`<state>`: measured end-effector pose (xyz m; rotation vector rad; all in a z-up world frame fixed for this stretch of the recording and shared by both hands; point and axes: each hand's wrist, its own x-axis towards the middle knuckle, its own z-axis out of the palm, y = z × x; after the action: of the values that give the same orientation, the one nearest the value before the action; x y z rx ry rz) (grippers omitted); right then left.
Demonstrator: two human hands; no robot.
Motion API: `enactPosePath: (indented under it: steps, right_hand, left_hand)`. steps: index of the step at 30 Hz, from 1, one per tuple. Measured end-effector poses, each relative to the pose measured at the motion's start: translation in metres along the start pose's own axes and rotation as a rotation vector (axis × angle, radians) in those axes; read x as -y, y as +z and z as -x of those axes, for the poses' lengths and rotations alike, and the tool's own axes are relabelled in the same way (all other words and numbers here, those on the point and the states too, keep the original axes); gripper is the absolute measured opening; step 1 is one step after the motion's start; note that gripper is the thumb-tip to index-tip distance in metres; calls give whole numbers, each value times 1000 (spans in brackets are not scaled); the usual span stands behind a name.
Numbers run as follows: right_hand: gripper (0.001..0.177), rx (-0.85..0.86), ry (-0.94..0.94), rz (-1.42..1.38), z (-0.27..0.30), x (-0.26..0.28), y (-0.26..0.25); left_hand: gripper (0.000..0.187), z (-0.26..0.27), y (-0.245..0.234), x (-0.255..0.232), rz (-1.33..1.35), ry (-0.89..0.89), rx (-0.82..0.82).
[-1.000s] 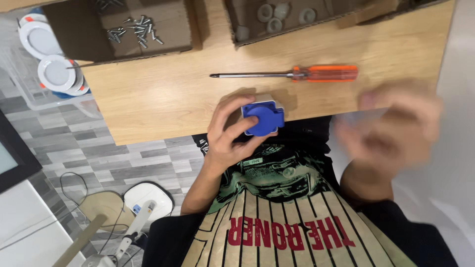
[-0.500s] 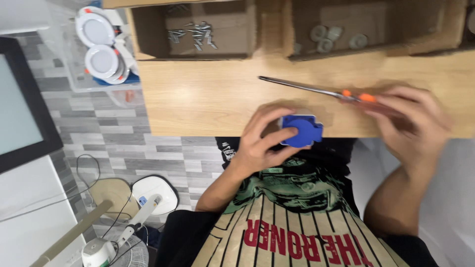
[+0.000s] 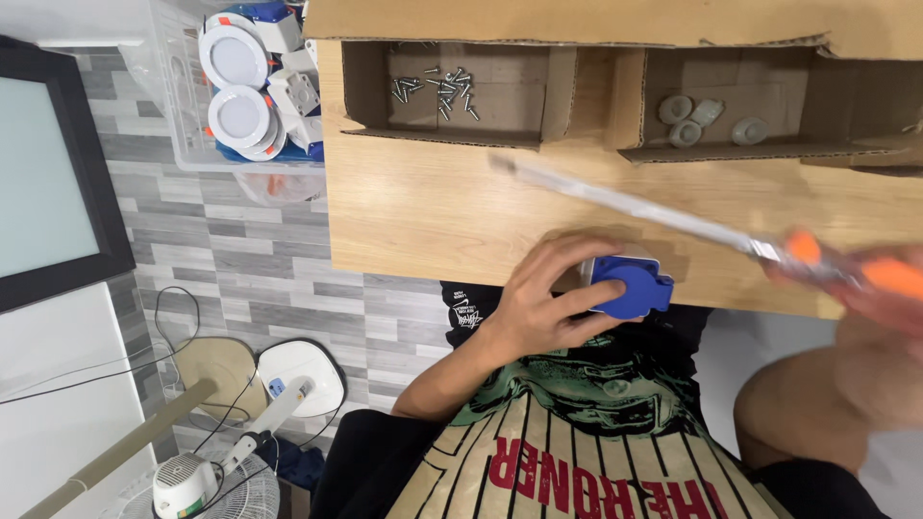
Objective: The person assembles a small blue and white electrical component using a screwdriver. They pick up screws from a cardboard box, insert them into the component, and tighten them. The person also handles a black circular part and a white plastic housing, fitting them together before continuing to secure the assembly with screws.
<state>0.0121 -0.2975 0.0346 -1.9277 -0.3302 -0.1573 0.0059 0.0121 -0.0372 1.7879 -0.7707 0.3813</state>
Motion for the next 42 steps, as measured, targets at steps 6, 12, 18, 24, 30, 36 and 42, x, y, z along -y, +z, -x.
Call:
enactPosePath:
  steps: [6, 12, 18, 24, 30, 36, 42]
  right_hand:
    - [30, 5, -295, -19, -94, 48, 69]
    - [23, -45, -213, -5, -114, 51, 98]
    - [26, -20, -279, 70, -117, 48, 104]
    - [20, 1, -249, 98, -123, 57, 103]
    - [12, 57, -252, 187, -130, 72, 103]
    - [8, 93, -213, 237, -129, 77, 94]
    - [26, -16, -237, 38, -109, 78, 78]
  left_hand:
    - [39, -9, -7, -8, -36, -18, 11]
    - [43, -12, -9, -9, -41, -38, 0]
    - [40, -11, -10, -10, -55, -40, 15]
    - [44, -11, -9, -9, -61, -20, 15]
    - [43, -11, -8, -10, -66, -11, 8]
    - [43, -11, -8, -9, -82, 1, 2]
    - [43, -9, -6, -9, -41, -7, 10]
